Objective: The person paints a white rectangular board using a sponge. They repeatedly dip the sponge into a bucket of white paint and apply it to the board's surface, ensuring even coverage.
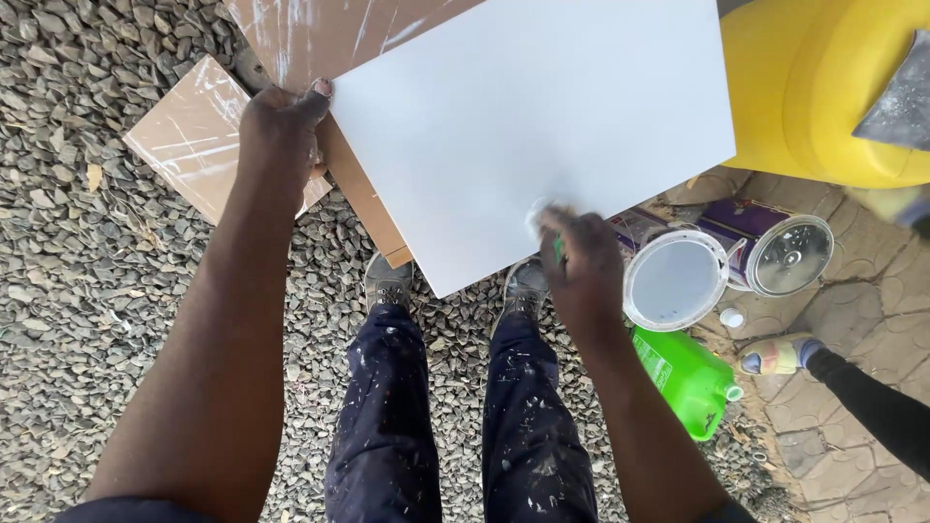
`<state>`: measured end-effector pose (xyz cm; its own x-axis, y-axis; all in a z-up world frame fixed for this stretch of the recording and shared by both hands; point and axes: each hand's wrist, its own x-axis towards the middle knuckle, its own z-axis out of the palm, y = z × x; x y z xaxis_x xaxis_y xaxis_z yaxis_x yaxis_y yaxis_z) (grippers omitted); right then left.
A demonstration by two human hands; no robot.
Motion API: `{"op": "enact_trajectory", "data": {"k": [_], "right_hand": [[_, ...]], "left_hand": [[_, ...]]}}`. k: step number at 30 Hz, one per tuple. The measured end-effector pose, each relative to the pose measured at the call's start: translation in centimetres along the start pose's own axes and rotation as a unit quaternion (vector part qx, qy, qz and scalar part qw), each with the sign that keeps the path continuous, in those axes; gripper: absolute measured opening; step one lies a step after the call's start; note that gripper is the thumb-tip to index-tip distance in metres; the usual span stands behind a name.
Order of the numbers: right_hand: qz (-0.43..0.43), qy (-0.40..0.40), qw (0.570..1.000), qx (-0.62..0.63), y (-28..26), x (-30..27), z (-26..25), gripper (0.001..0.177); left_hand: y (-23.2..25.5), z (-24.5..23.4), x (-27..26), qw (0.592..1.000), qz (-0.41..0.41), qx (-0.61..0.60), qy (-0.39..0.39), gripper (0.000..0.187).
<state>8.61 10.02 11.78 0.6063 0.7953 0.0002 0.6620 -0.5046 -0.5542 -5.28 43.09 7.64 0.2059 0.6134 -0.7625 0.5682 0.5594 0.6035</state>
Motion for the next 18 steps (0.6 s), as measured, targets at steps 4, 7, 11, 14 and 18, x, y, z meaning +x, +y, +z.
{"op": "enact_trajectory", "data": {"k": [4,7,11,14,18], "right_hand": [[0.072,0.106,0.991,-0.038,1.3,0.1,0.2,0.020],[0.063,0.048,0.997,0.023,-2.6,-2.6,3.4,0.022],[0.005,-0.030,0.999,0.010,-4.2,-1.8,3.4,0.023],[0.043,0.017,0.999,0.001,3.0,1.3,-0.3,0.020],[0.077,0.110,0.987,-0.090,17.8,5.8,-7.4,0.036]], "left_hand": [[1.0,0.4,0.2,0.986,-0.097,0.115,0.077,0.049],[0.7,0.8,0.1,0.984,-0.089,0.109,0.108,0.060],[1.7,1.6,-0.7,0.981,-0.081,0.110,0.135,0.048],[3.3,1.9,-1.6,0.982,-0.096,0.101,0.125,0.047],[2.2,1.4,-0.7,0.986,-0.113,0.048,0.114,0.056]]}}
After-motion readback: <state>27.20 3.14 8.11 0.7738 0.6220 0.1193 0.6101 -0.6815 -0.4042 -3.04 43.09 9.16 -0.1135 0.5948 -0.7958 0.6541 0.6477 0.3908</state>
